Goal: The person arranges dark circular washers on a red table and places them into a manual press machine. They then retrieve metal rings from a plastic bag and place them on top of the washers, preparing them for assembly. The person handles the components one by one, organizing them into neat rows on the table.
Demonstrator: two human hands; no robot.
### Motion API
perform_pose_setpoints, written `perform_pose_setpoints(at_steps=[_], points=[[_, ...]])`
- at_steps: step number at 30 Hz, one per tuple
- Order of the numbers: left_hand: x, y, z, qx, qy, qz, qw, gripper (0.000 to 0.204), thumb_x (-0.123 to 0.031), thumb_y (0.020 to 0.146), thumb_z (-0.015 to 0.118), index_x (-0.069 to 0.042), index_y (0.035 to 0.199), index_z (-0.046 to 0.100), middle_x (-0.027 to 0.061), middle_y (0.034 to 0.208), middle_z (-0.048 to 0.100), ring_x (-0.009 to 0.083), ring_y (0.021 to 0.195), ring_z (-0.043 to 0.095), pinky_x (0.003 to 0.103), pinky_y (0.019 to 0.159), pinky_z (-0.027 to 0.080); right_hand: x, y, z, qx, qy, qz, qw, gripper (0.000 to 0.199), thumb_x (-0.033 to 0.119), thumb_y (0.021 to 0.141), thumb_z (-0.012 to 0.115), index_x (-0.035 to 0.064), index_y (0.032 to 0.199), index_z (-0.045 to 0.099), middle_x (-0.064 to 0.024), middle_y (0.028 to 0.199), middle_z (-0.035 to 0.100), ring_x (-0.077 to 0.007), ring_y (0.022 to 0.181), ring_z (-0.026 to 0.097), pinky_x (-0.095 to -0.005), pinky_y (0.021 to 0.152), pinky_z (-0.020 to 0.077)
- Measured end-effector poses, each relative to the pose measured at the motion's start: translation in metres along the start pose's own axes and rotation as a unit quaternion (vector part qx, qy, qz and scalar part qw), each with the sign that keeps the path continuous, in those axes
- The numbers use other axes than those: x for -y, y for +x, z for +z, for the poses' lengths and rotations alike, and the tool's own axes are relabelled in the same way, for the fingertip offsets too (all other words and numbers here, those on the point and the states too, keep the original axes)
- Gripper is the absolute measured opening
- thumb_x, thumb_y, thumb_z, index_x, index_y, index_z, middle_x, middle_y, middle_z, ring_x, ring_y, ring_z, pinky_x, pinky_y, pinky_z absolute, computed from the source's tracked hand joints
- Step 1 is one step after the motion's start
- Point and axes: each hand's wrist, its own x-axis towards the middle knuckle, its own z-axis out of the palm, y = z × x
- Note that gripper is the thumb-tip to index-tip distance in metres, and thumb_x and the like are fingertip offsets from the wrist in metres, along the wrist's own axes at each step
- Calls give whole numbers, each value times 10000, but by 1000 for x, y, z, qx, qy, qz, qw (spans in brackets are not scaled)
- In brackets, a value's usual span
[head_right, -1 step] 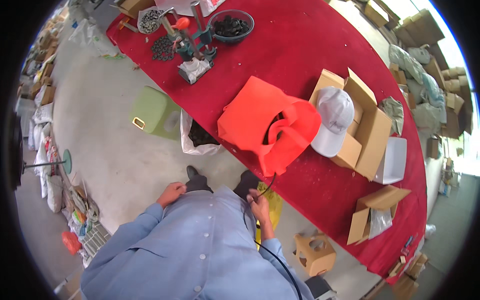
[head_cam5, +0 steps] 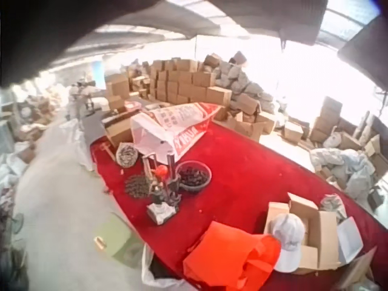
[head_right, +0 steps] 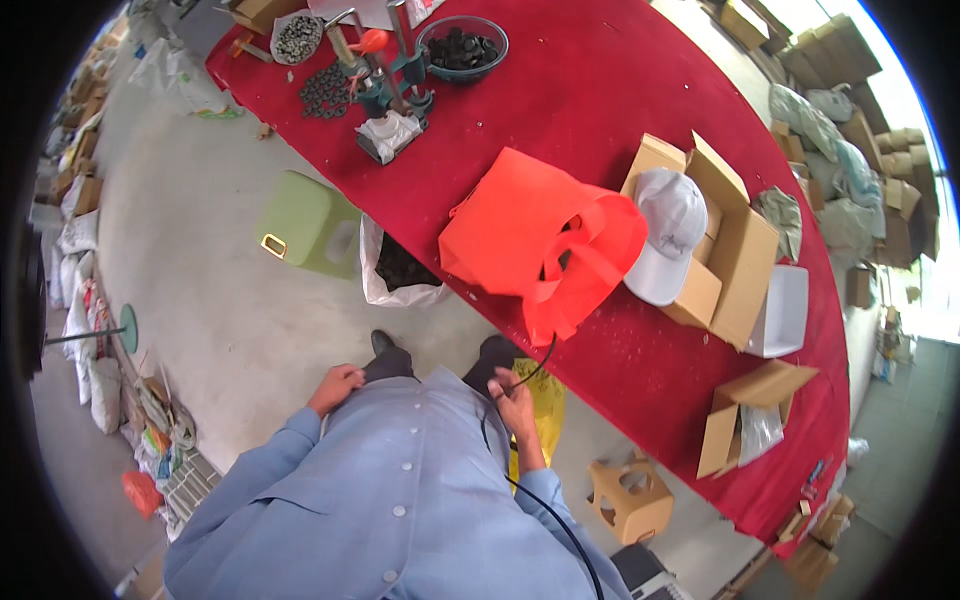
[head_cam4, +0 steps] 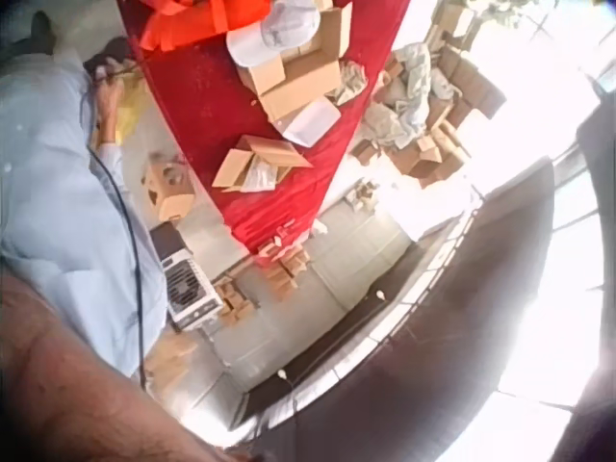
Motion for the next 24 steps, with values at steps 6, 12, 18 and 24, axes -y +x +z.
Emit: perform_pose_setpoints(at_steps=[6, 12, 18, 24], points=[[123, -44, -120, -110, -156, -174, 966, 256, -225, 999, 658, 8, 1072, 735, 108, 920, 769, 170, 785, 713, 319, 664, 542, 25, -15, 102, -101, 383, 84, 914, 763, 673, 1064, 526, 41, 1491, 536, -133, 1182, 731, -201, 980, 692, -354, 855, 557], [216, -85, -176, -149, -232, -207, 939, 228, -228, 991, 653, -22, 1063, 723, 106, 909, 763, 159, 731, 707, 279, 561, 486, 37, -7, 184, 28, 618, 107, 778, 830, 734, 1020, 514, 20, 1442, 568, -190, 1213, 713, -299, 1027, 670, -441, 913, 538], [198, -86, -164, -133, -13, -70, 989, 318, -239, 1003, 650, 51, 1044, 773, 159, 953, 798, 230, 823, 737, 359, 731, 572, 65, 28, 265, 170, 572, 153, 788, 757, 609, 1036, 582, 26, 1516, 519, -207, 1345, 667, -314, 1154, 659, -451, 993, 527], [144, -53, -245, -85, -21, -108, 990, 290, -207, 991, 659, 61, 1000, 768, 122, 927, 789, 206, 820, 732, 359, 751, 574, 101, 91, 355, 305, 435, 112, 840, 768, 493, 1004, 705, 24, 1567, 473, -149, 1413, 641, -252, 1220, 632, -410, 1042, 509]])
